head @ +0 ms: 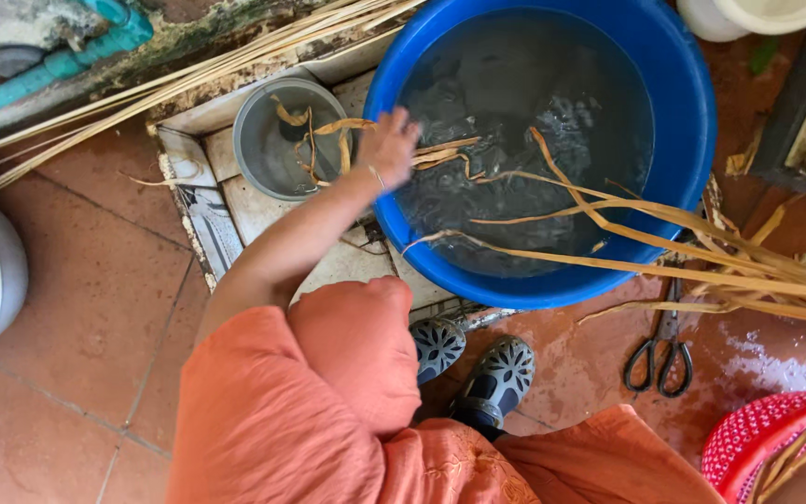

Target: The person sits on the floor and repeatedly dips long, thin bamboo strips into a blue basin of water, then pulls them out and places them into a red basket. The person handles the strips one at a time or in small bundles, soaking and transferring them.

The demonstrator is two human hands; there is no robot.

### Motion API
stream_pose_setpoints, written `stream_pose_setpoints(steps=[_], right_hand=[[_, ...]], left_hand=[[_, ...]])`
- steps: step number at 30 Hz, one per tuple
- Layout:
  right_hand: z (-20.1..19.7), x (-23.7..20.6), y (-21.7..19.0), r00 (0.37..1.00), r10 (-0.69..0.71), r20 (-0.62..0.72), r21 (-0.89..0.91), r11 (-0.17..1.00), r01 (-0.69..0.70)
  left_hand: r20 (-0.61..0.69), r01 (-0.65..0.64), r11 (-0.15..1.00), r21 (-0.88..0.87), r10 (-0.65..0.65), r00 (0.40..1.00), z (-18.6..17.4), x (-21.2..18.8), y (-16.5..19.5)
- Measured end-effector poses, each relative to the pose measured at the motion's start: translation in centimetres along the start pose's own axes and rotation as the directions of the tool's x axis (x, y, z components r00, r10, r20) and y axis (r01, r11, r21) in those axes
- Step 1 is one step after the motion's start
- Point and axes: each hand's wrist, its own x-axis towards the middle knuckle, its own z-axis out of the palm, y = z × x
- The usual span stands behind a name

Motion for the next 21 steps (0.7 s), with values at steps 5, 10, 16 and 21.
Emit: stream_pose_setpoints(steps=[5,10,16,21], right_hand=[[6.8,-4.0,0.4,0.962,-0.056,0.267,0.015,0.998,0.054],[10.5,-6.8,0.5,0.846,-0.064,0.530,-0.131,0.979,0.156],[10.9,-7.5,0.1,0.891,0.105,0.443,-0.168,0.985,-0.033],[10.1,-7.6,0.5,0.900,0.155,0.407,-0.210,0.975,-0.072]], left_hand=[[0.337,0.070,0.964,0.258,-0.158,0.928,-0.5,1.3,-4.1],[0.256,-0.095,0.935,0.340,0.006,0.967,0.8,1.3,-4.4],[0.290,-0.184,0.892,0.412,0.063,0.955,0.2,1.4,-2.8],[0.067,0.135,0.987,0.093,-0.141,0.988,-5.0,6.7,-0.3]])
